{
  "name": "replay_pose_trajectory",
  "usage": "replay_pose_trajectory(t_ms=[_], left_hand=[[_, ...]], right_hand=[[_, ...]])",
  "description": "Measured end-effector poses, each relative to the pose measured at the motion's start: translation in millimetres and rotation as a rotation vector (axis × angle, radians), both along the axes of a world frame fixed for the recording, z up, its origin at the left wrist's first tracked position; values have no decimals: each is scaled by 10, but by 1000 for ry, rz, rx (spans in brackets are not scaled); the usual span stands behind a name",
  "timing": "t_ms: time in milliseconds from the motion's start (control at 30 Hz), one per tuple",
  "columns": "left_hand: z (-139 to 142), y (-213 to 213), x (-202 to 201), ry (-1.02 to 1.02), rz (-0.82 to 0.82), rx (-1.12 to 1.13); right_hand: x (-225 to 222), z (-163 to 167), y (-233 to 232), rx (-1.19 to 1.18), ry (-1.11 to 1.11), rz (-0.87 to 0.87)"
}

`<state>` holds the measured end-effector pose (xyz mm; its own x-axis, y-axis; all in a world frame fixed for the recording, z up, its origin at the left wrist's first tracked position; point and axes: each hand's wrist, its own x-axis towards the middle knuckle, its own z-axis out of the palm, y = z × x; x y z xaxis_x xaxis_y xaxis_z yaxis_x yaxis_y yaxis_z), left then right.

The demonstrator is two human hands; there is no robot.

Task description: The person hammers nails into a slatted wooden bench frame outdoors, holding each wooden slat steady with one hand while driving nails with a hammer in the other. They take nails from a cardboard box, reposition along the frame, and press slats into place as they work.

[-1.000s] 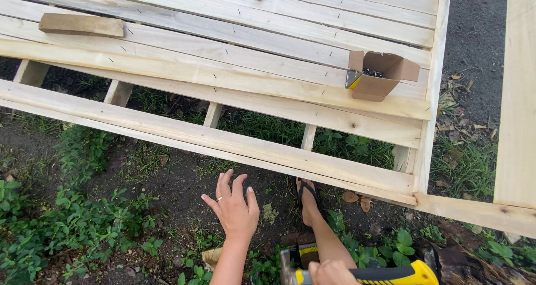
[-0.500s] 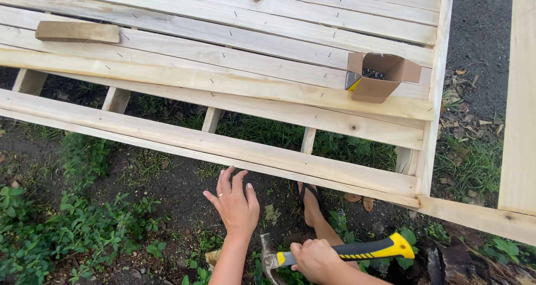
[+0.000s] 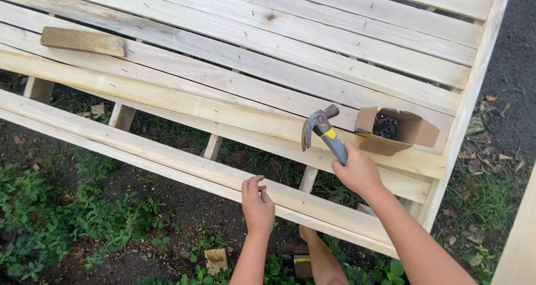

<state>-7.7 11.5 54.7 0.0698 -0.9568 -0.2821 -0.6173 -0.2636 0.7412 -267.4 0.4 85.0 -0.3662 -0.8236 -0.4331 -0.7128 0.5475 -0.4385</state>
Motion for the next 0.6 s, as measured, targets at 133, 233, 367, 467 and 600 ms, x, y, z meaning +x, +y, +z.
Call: replay_pose_trajectory(t_ms=[133, 233, 367, 467, 600], left_hand=[[-4, -149, -398, 146, -13, 37], [-14, -246, -578, 27, -106, -15], [-44, -465, -730, 53, -143, 155], [-67, -652, -802, 30, -203, 143], [-105, -863, -794, -2, -271, 230]], right_hand=[[106, -260, -189, -59, -118, -115], [275, -334, -255, -139, -130, -186], [476, -299, -386, -127, -195, -255], [602, -234, -497, -51, -294, -377], [709, -177, -586, -30, -330, -447]])
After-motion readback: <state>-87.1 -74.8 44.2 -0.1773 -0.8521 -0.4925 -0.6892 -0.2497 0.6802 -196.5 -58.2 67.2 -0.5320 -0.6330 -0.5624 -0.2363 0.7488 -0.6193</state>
